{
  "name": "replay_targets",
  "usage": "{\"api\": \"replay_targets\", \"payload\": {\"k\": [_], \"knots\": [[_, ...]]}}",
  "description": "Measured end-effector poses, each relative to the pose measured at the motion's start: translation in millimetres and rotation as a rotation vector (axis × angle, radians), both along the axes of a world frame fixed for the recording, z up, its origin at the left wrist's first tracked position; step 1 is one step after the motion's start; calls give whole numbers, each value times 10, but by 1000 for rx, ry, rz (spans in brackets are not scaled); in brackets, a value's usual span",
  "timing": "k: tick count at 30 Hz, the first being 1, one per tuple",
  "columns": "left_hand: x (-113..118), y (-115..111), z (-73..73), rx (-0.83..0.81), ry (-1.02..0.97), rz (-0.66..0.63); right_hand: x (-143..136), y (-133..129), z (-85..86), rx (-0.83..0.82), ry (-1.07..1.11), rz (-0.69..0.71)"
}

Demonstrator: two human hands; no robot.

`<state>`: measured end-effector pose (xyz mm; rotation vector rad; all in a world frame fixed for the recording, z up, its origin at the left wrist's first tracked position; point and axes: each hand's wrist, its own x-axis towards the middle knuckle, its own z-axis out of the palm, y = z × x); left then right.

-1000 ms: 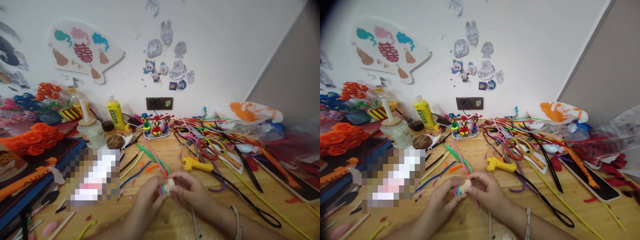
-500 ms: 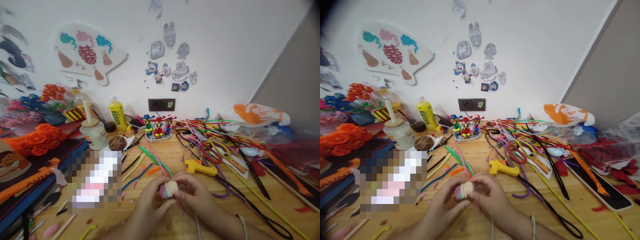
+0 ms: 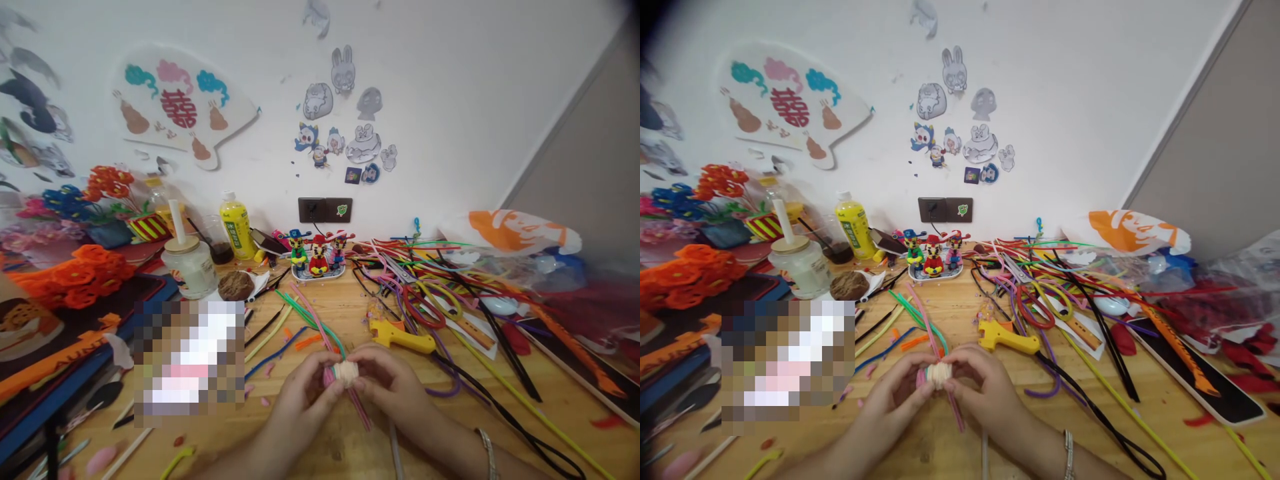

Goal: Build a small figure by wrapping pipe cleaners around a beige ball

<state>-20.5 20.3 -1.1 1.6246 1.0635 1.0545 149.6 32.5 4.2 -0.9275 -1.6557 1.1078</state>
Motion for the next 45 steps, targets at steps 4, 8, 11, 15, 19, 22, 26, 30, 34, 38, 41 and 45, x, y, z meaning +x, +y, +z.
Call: {"api": "replay_targets", "payload": {"k": [4,8,11,15,19,22,26,30,34,38,41,45], "knots": [[-4,4,-16,20,48,31,-2,-23,18,43,-18,-26],[-16,-19,-6,89,146,53,-18,-45,26,72,-33,-52],[-28,-30,17,126,231,50,-30,-61,27,75,-56,-66],[-41,-38,73,138,275,32,-43,-79,32,56,-27,-100],[-38,-49,112,180,346,27,-72,-88,37,0,43,-104],[-34,-57,92,211,396,47,-103,-93,27,-107,106,-101],[-50,-65,38,260,423,58,-110,-105,24,-178,152,-65],[-76,-52,36,352,466,30,-82,-100,45,-144,93,-27],[-86,-36,57,518,613,-14,-73,-70,30,-214,77,17],[-77,-47,32,560,825,29,-81,-48,-12,-247,104,3],[-67,-60,8,472,724,22,-83,-52,-22,-205,106,-37],[-50,-67,11,261,468,23,-77,-67,-19,-129,61,-73]]}}
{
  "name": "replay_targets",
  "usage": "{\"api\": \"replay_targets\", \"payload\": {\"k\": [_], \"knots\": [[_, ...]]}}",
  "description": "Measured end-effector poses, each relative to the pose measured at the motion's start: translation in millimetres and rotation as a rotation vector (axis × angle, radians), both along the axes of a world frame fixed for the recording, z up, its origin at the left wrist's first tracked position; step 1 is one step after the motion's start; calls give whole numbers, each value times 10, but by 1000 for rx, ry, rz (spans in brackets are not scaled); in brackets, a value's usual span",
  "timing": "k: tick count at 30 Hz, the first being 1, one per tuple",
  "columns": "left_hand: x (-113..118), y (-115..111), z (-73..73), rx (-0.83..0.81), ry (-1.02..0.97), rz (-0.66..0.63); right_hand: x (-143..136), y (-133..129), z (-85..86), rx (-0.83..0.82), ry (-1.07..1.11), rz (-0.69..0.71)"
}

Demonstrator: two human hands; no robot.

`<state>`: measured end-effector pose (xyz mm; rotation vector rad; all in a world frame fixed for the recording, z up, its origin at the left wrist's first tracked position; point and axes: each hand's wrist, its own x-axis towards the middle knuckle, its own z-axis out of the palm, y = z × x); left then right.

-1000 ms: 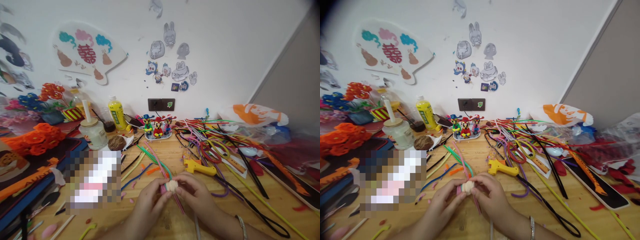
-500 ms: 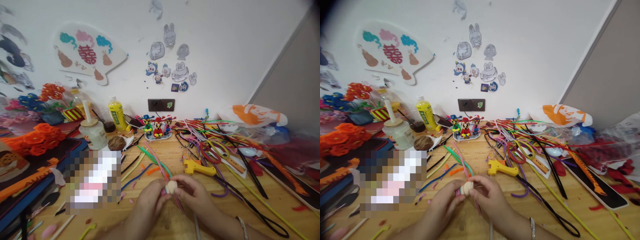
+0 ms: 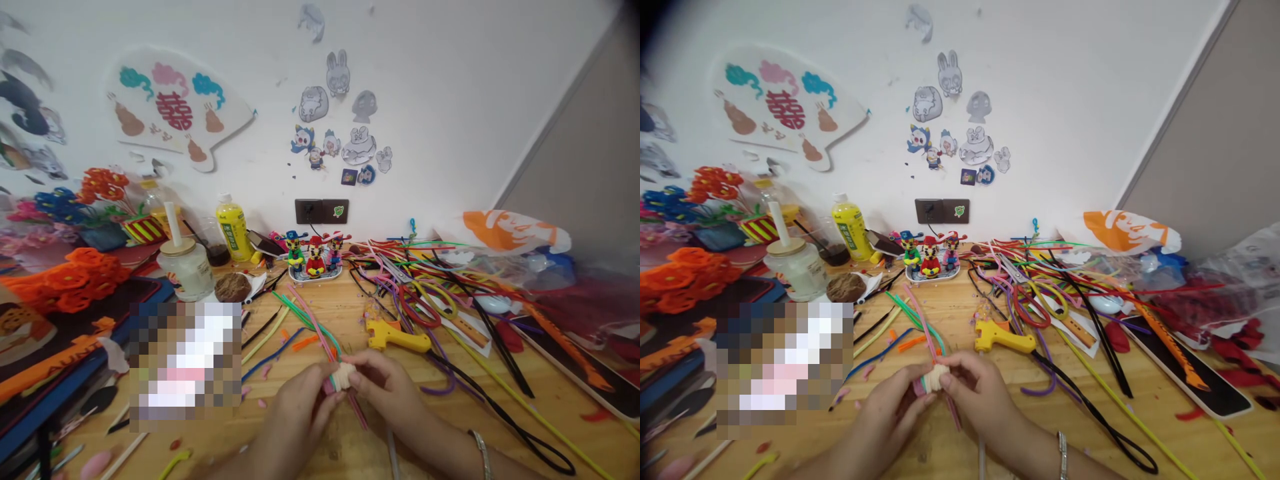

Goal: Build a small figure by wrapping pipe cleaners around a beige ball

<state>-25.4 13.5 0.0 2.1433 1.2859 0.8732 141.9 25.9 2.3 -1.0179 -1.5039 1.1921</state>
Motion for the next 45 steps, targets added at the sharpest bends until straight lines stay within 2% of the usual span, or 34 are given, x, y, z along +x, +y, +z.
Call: {"api": "replay_targets", "payload": {"k": [3,5,8,13,17,22,26,32,35,38,45], "knots": [[17,3,14,-117,-132,39,8,0,-13,40,-65,13],[24,6,16,-133,-153,66,13,8,-27,41,-82,29],[31,14,-4,-89,-120,85,13,23,-37,30,-87,46],[49,41,-56,49,-79,41,-6,37,-27,79,-109,4],[55,48,-53,116,-82,5,-26,34,-28,81,-32,13],[36,37,-10,167,-72,-57,-28,47,14,-147,138,50],[19,35,-3,224,-63,-80,-12,87,28,-320,228,178],[15,34,-27,2,-133,61,1,110,-72,-243,268,162],[25,25,7,-91,-140,39,-13,105,-121,-152,266,137],[38,16,47,-116,-140,29,-22,103,-133,-70,260,119],[45,34,38,-137,-185,0,3,97,-66,-188,249,160]]}}
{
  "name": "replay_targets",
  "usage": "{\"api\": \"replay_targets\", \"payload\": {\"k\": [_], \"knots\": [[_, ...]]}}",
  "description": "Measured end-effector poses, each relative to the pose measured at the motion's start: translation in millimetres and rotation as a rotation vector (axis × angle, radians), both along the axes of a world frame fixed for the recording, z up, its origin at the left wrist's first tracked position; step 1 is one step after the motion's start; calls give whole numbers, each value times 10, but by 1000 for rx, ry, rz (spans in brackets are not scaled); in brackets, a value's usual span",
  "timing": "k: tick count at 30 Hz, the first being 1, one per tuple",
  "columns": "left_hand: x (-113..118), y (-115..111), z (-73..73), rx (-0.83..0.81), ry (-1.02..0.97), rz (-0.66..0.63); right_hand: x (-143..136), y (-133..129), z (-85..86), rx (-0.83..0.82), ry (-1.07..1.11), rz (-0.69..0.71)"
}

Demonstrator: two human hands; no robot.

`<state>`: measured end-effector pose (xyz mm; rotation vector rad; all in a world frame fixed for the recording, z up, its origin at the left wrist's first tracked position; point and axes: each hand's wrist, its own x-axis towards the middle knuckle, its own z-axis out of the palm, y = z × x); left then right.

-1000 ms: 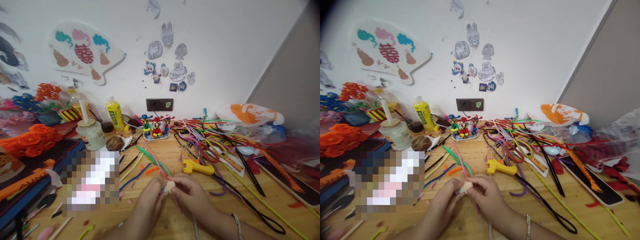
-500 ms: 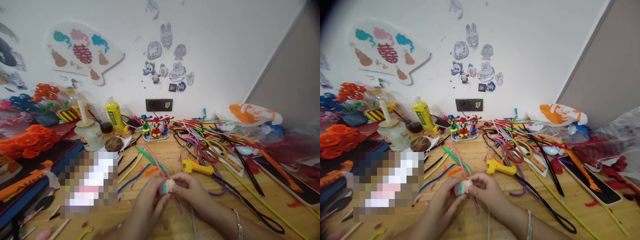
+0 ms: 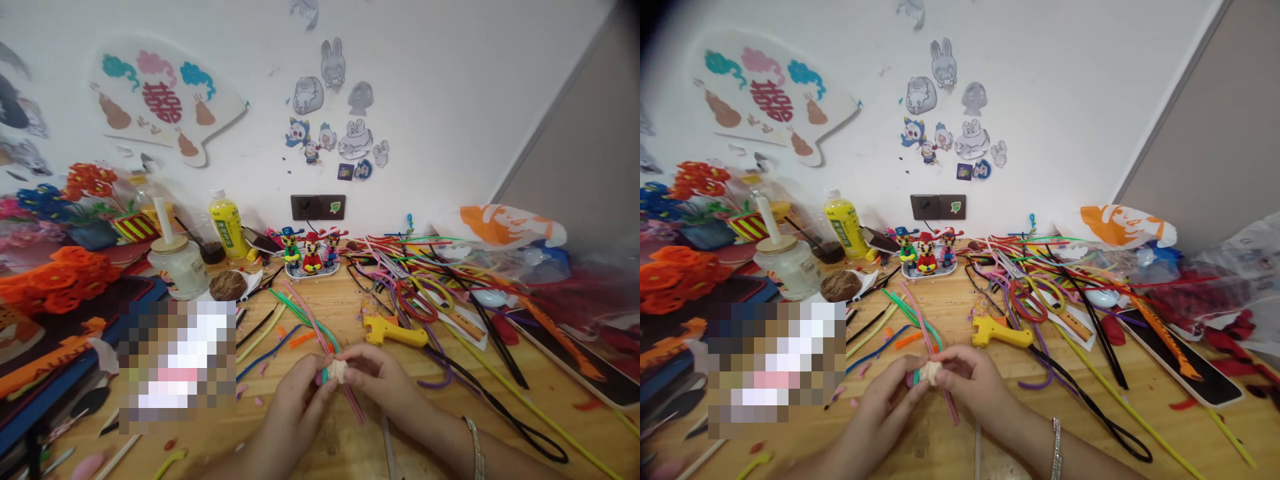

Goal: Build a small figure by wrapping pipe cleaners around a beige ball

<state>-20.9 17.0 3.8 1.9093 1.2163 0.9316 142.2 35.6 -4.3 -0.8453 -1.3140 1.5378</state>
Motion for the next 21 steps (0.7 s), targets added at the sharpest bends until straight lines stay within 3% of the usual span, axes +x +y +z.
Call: {"api": "replay_targets", "payload": {"k": [10,16,21], "knots": [[6,-28,-11,-52,-76,-3,-30,-18,74,-122,40,3],[34,38,-65,-181,-425,84,-25,-21,53,-92,26,-2],[37,56,-55,-280,-534,56,-2,-22,62,-58,-2,15]]}}
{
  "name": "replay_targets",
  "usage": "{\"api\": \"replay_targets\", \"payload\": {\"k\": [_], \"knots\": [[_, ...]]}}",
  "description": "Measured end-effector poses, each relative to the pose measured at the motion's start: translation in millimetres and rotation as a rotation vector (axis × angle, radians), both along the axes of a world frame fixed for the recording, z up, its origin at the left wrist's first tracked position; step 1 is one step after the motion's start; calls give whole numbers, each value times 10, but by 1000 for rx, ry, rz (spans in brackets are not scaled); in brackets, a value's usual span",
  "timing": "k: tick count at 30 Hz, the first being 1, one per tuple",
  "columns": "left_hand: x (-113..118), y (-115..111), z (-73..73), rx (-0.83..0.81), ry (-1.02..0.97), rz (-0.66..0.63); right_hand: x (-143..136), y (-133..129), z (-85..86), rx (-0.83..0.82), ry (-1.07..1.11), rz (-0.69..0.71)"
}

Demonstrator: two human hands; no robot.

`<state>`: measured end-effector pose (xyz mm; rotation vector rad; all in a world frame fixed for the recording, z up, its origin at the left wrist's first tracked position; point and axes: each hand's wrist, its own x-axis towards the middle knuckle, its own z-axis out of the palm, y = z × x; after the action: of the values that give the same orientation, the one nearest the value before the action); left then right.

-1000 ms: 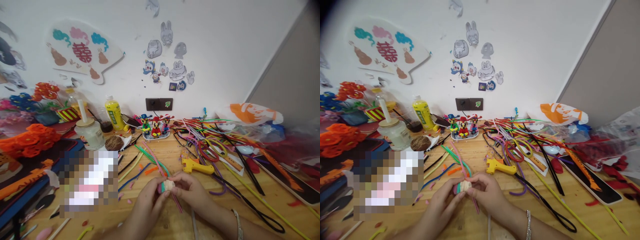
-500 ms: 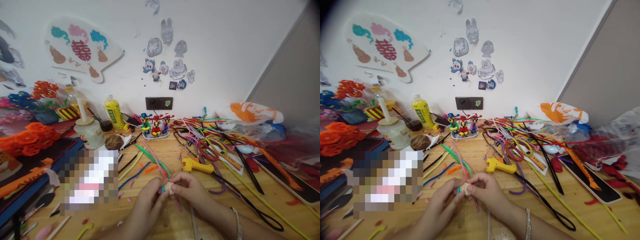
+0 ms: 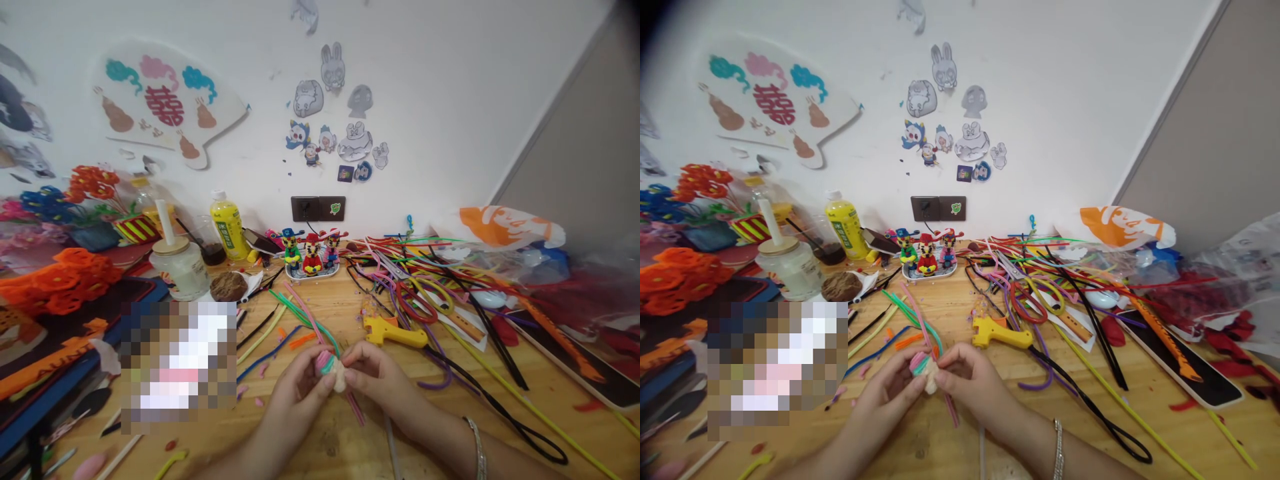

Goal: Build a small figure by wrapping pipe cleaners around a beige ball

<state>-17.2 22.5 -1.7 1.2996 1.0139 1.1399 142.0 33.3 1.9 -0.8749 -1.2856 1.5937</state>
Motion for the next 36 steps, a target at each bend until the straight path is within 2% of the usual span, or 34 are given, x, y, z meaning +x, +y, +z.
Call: {"api": "replay_targets", "payload": {"k": [8,15,24,31,36], "knots": [[-12,-31,-23,65,34,-179,26,25,17,-68,32,36],[-39,-4,-36,111,142,-139,80,37,31,-123,30,127],[-38,-4,-23,45,80,-199,119,44,11,-145,102,208],[-73,-4,20,225,332,-187,119,49,24,-164,110,195],[-73,17,18,334,385,-189,118,47,53,-171,80,184]]}}
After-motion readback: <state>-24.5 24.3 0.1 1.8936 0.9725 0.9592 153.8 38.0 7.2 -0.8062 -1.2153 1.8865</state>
